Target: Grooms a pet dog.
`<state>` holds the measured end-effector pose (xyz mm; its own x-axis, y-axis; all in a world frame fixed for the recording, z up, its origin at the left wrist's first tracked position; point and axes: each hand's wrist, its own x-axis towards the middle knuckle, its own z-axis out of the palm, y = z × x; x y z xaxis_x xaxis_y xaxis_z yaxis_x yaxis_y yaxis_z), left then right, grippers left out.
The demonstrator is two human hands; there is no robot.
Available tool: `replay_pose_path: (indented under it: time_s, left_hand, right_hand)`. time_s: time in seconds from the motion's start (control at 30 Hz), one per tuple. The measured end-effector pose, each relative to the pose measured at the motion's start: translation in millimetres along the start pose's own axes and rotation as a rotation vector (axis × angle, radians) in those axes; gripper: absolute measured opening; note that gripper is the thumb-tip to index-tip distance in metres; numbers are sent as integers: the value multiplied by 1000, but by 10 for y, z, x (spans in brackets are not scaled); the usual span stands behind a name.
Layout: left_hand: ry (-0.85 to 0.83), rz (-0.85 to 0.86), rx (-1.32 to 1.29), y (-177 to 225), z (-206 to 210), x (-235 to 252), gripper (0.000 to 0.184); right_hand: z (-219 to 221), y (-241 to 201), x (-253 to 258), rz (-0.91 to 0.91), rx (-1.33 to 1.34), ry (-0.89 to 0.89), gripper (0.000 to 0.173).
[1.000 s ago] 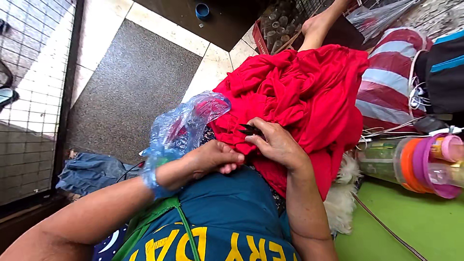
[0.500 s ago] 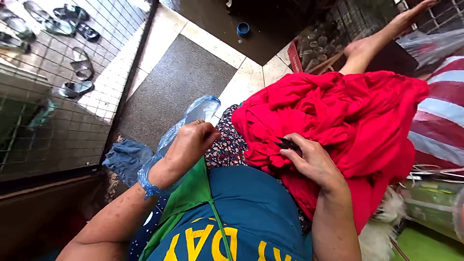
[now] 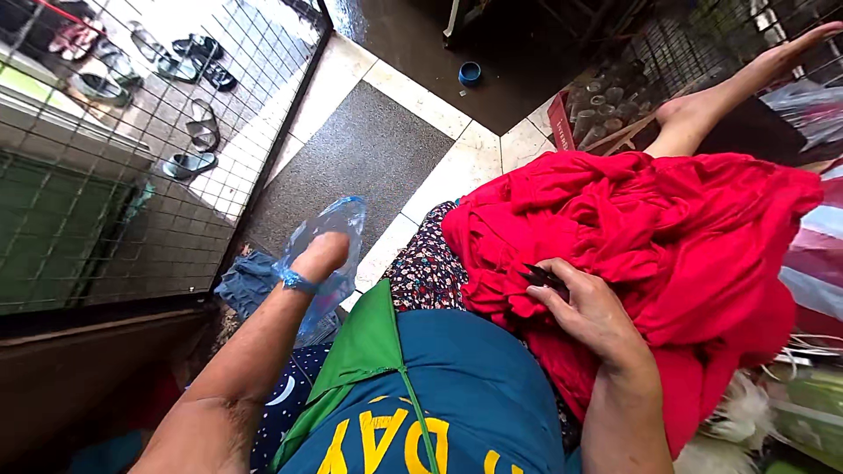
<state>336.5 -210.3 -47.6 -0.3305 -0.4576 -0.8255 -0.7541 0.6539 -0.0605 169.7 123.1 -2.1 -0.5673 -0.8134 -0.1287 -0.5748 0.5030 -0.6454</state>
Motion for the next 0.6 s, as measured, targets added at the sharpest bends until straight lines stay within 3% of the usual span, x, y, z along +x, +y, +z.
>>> replay_pose_path:
  time_s: [0.07,0.17,0.27,0.37,0.5,0.57,0.6]
  left_hand:
    - [-66,62,88,89,4,-148,29]
    - [237,302,-159,-21,151,159,23]
    - [360,595,-377,401,-36,248,22]
    - [399,837,-557,1090,-145,325,27]
    - [338,773,-779,1899,-166,477,46]
    - [334,815,-865,2107,-134,450,41]
    - [418,883,-897,2164,-80,397,34]
  right_hand:
    - [-18,-7,0,0,1,-3,27]
    - [-34,-9,0,-6,13,-15,29]
    - [-53,-37,15,3,35,-17,31]
    - [-86,-76,22,-7,9,11,24]
    - [-144,-115,8,-54,-52,-15,21]
    - [-178,-143,-21,-84,-74,-15,20]
    - [-202,-155,-45,-110,-68,2,19]
